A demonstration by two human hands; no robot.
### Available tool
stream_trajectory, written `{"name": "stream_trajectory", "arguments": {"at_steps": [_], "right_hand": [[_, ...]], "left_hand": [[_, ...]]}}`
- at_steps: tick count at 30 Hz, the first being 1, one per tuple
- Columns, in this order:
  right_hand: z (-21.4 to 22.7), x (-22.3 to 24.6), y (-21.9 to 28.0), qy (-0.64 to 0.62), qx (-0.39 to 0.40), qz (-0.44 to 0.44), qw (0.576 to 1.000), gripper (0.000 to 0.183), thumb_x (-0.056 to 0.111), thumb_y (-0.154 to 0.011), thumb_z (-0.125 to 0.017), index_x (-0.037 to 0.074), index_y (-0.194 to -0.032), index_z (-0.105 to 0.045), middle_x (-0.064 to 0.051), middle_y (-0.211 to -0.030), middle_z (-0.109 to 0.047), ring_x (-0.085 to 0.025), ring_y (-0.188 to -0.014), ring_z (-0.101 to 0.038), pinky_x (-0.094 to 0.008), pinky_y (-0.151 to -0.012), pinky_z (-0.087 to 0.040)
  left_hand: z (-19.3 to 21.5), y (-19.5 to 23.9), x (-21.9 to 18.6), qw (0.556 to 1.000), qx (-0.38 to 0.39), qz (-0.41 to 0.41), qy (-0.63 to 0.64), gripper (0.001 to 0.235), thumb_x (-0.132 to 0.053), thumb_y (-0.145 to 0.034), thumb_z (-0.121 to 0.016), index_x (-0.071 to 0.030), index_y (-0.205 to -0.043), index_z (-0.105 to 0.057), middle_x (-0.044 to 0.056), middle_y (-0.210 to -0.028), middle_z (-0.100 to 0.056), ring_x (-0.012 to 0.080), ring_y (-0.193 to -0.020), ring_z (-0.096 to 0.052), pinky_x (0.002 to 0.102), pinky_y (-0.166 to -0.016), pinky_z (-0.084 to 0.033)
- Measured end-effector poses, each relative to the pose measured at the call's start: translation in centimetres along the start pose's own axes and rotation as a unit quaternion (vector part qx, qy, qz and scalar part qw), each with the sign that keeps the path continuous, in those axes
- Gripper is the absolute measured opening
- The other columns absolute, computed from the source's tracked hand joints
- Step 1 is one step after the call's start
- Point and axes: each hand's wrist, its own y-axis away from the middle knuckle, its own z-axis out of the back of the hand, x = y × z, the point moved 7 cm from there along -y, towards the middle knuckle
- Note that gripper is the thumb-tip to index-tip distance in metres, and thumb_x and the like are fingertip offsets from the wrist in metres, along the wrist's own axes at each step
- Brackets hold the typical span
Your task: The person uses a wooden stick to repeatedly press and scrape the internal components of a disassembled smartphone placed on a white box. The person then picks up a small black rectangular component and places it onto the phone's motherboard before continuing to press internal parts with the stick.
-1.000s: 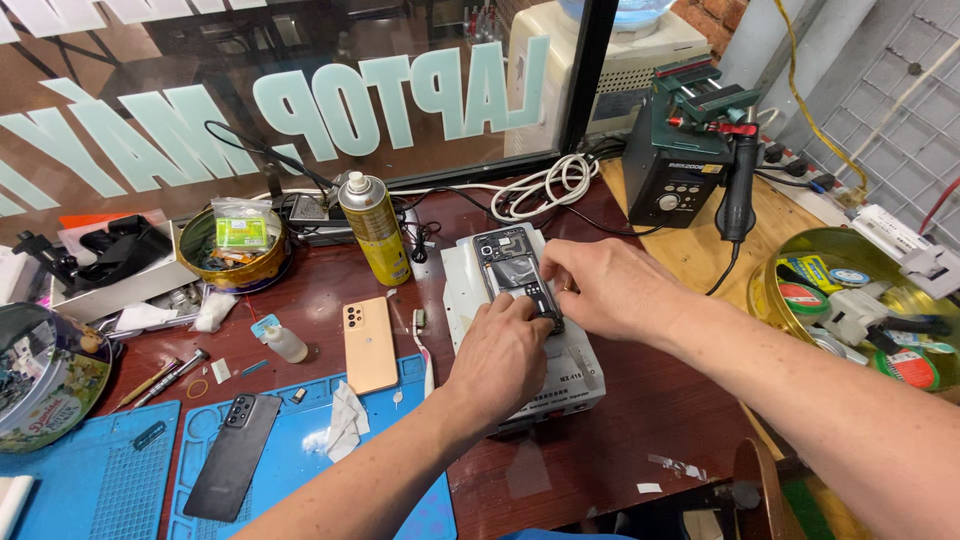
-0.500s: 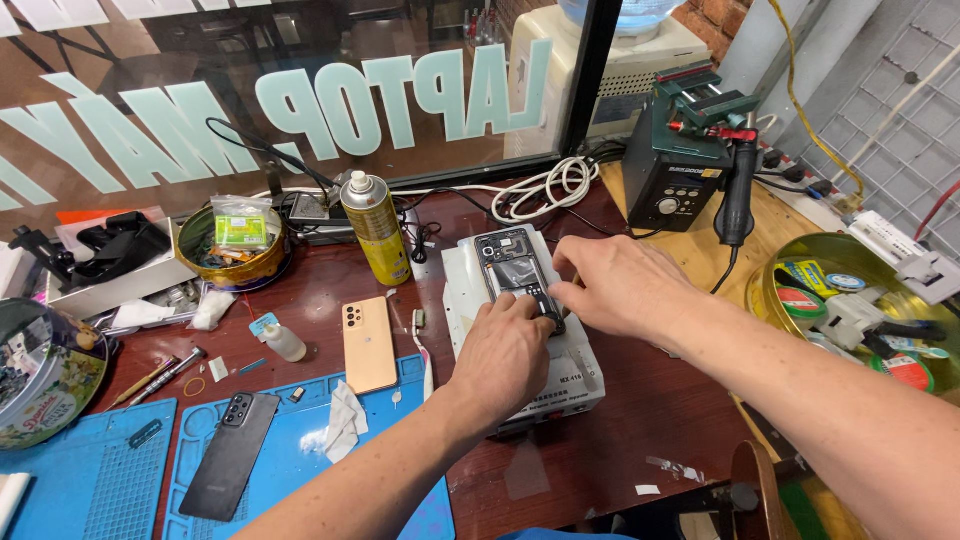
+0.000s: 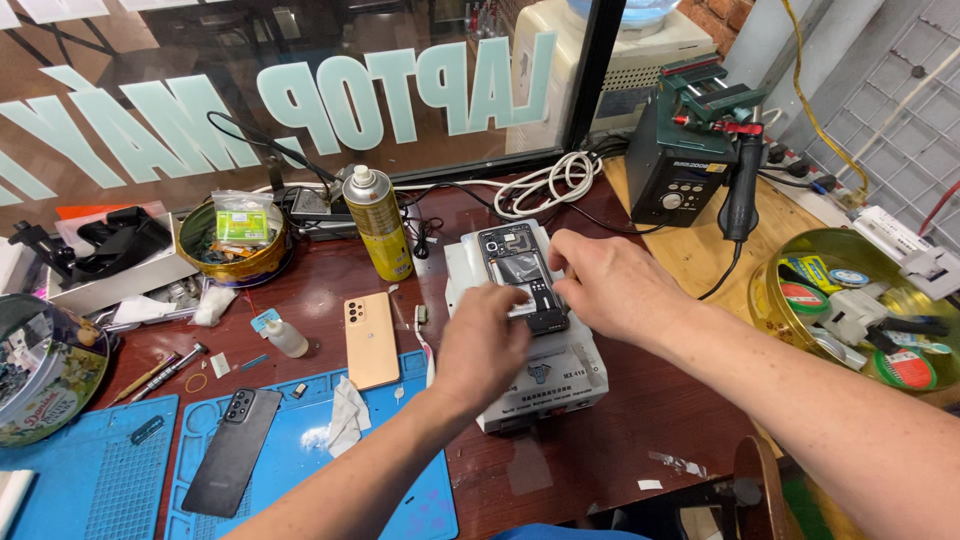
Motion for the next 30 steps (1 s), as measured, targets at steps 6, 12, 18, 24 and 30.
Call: {"name": "stream_trajectory", "arguments": {"at_steps": [6, 12, 18, 24, 30], "right_hand": [[0.2, 0.7, 0.6, -0.050, 0.027, -0.014, 0.998, 0.035, 0.015, -0.086, -0.069, 0.011, -0.120, -0.060, -0.014, -0.081, -0.076, -0.034, -0.082, -0.075, -0.046, -0.073, -0.057], [2.3, 1.2, 0.5, -0.060, -0.065, -0.011, 0.996, 0.031, 0.016, -0.087, -0.069, 0.007, -0.116, -0.064, -0.015, -0.088, -0.077, -0.034, -0.085, -0.075, -0.043, -0.074, -0.059], [2.6, 0.0, 0.5, -0.087, -0.077, -0.034, 0.993, 0.032, 0.017, -0.086, -0.071, 0.005, -0.115, -0.065, -0.014, -0.088, -0.077, -0.031, -0.085, -0.077, -0.040, -0.074, -0.060], [2.0, -1.8, 0.8, -0.111, -0.060, -0.093, 0.988, 0.032, 0.019, -0.086, -0.071, 0.009, -0.115, -0.066, -0.010, -0.088, -0.078, -0.028, -0.077, -0.077, -0.039, -0.070, -0.059], [2.4, -1.7, 0.5, -0.108, -0.097, -0.040, 0.989, 0.030, 0.018, -0.085, -0.074, 0.007, -0.111, -0.067, -0.011, -0.087, -0.078, -0.025, -0.078, -0.077, -0.037, -0.069, -0.059]], "left_hand": [[1.9, -0.8, 11.2, 0.968, -0.047, 0.246, -0.013, 0.029, -0.012, -0.081, -0.067, -0.005, -0.108, -0.075, 0.015, -0.098, -0.076, 0.0299, -0.091, -0.073, 0.041, -0.084, -0.056], [-1.5, -2.2, 14.2, 0.959, 0.062, 0.276, 0.003, 0.034, -0.018, -0.081, -0.071, -0.012, -0.114, -0.079, 0.016, -0.094, -0.079, 0.0267, -0.084, -0.078, 0.037, -0.082, -0.059], [-2.3, -3.0, 11.8, 0.965, 0.080, 0.247, -0.026, 0.029, -0.023, -0.083, -0.072, -0.016, -0.110, -0.080, 0.019, -0.092, -0.077, 0.0307, -0.085, -0.076, 0.040, -0.083, -0.058], [-1.6, -2.8, 9.8, 0.973, 0.030, 0.224, -0.040, 0.021, -0.027, -0.084, -0.073, -0.016, -0.099, -0.081, 0.016, -0.101, -0.074, 0.0359, -0.089, -0.072, 0.046, -0.085, -0.056], [-3.2, -2.8, 10.2, 0.983, 0.021, 0.145, -0.110, 0.019, -0.018, -0.092, -0.062, -0.002, -0.095, -0.072, 0.018, -0.104, -0.068, 0.0397, -0.099, -0.067, 0.050, -0.087, -0.052]]}}
